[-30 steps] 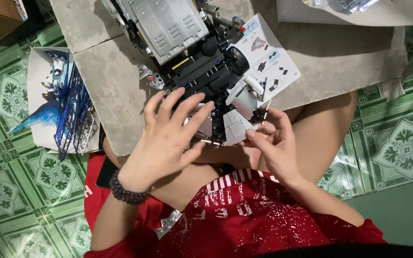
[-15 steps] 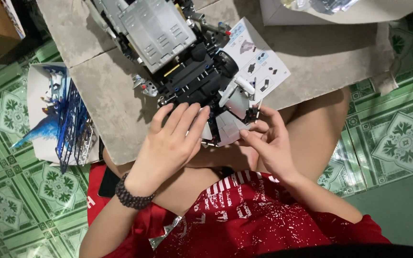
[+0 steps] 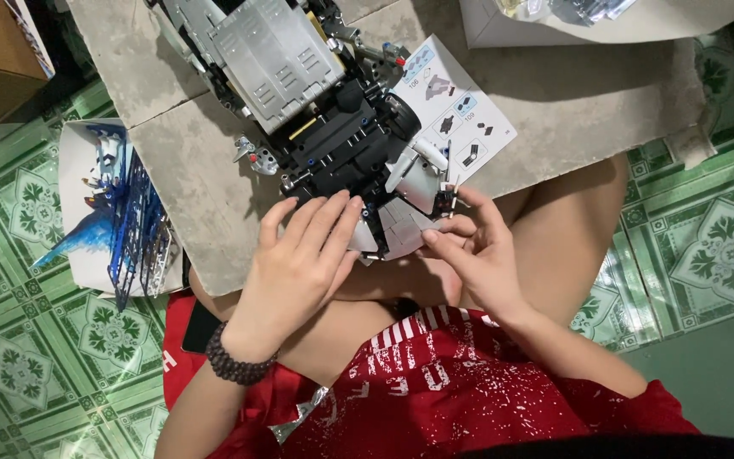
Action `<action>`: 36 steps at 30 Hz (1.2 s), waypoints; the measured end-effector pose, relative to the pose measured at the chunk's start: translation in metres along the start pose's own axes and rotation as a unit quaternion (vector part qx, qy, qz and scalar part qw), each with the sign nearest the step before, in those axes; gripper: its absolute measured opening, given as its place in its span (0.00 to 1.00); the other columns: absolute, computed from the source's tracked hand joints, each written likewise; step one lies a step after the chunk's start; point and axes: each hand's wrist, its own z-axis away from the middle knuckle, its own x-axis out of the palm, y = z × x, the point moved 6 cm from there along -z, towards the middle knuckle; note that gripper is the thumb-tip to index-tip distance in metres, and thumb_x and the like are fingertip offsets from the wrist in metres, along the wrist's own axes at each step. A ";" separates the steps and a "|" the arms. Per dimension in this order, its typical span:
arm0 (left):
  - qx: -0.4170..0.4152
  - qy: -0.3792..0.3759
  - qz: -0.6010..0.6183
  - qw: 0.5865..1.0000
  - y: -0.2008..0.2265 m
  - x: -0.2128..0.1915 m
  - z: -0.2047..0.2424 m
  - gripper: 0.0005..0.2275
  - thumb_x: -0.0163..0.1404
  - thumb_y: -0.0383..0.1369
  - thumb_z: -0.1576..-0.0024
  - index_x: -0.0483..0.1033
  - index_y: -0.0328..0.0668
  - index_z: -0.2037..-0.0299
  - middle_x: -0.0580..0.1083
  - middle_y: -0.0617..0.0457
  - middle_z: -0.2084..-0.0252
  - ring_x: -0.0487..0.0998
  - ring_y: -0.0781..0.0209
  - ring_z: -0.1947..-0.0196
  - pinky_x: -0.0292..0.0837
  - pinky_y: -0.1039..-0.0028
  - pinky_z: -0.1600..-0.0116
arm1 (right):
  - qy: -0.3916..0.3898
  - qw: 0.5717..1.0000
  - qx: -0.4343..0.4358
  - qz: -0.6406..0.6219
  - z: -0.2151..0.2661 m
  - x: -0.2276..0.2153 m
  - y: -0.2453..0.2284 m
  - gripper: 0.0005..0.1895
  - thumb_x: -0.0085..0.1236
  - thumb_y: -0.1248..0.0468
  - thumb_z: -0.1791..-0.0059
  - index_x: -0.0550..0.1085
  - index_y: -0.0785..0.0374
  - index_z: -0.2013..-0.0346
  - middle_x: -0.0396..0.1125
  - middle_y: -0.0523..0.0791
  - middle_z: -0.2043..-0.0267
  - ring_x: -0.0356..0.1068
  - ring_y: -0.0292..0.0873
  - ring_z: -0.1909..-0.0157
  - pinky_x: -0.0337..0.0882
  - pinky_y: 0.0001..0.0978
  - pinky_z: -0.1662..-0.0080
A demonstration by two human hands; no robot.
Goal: The person assembles a model kit by hand, connecting small plastic parts to a larger chassis. They pick up individual pieces, align them with the main structure, and press them into place while occasionally referring to an instruction sheet.
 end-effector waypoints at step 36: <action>-0.028 0.004 0.144 0.989 -0.025 0.019 -0.039 0.06 0.49 0.33 0.46 0.70 0.42 0.61 0.63 0.54 0.70 0.65 0.53 0.67 0.58 0.70 0.64 | 0.104 0.994 -0.015 -0.019 0.005 -0.016 0.025 0.29 0.51 0.76 0.56 0.56 0.63 0.42 0.63 0.48 0.66 0.71 0.38 0.66 0.77 0.23 0.71</action>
